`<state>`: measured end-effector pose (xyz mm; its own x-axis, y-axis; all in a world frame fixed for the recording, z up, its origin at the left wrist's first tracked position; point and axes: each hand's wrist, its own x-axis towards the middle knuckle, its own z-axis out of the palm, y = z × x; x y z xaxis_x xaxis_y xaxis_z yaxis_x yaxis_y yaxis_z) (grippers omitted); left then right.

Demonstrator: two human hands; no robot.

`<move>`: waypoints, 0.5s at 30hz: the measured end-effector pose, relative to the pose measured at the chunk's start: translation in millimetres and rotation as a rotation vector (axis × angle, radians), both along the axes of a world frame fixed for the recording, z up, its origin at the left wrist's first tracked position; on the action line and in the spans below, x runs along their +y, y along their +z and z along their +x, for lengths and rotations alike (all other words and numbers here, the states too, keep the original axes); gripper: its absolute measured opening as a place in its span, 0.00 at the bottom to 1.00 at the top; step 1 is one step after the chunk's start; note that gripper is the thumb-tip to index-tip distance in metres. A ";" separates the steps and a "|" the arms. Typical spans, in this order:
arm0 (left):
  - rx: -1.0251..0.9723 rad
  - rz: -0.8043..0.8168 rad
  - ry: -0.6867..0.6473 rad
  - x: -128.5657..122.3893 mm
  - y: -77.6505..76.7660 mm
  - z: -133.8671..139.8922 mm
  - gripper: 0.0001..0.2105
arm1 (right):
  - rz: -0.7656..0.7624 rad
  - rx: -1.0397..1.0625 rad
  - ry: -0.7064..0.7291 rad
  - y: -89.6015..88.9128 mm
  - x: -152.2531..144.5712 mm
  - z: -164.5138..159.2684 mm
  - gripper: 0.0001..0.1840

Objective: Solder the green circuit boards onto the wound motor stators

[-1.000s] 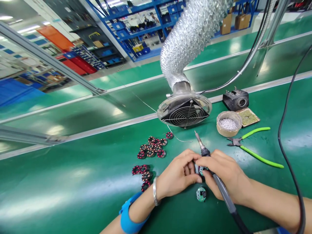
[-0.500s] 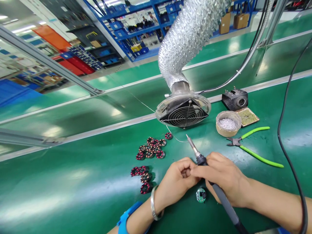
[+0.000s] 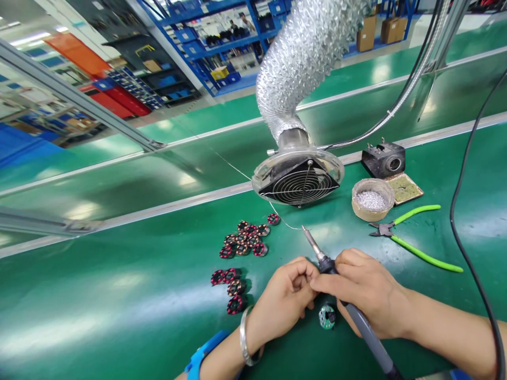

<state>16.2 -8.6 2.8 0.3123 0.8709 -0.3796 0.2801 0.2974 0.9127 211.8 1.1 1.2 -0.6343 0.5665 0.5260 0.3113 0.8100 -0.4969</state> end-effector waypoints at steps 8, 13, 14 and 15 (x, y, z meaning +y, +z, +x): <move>0.064 0.008 0.015 1.3 3.0 0.7 0.04 | -0.077 0.125 -0.123 21.2 -6.4 13.8 0.23; 0.093 -0.027 0.028 3.8 7.3 2.7 0.04 | -0.208 0.126 -0.152 34.9 -13.4 23.0 0.18; 0.096 -0.032 0.031 4.3 7.5 3.1 0.04 | -0.224 0.136 -0.150 36.2 -14.1 22.9 0.17; 0.098 -0.036 0.031 4.6 7.4 3.5 0.04 | -0.237 0.144 -0.146 37.0 -14.5 22.3 0.16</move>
<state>19.7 -4.0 10.2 0.2448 0.8648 -0.4385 0.3578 0.3397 0.8698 234.1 -13.4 38.2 -0.4659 0.7637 0.4470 0.3287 0.6183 -0.7139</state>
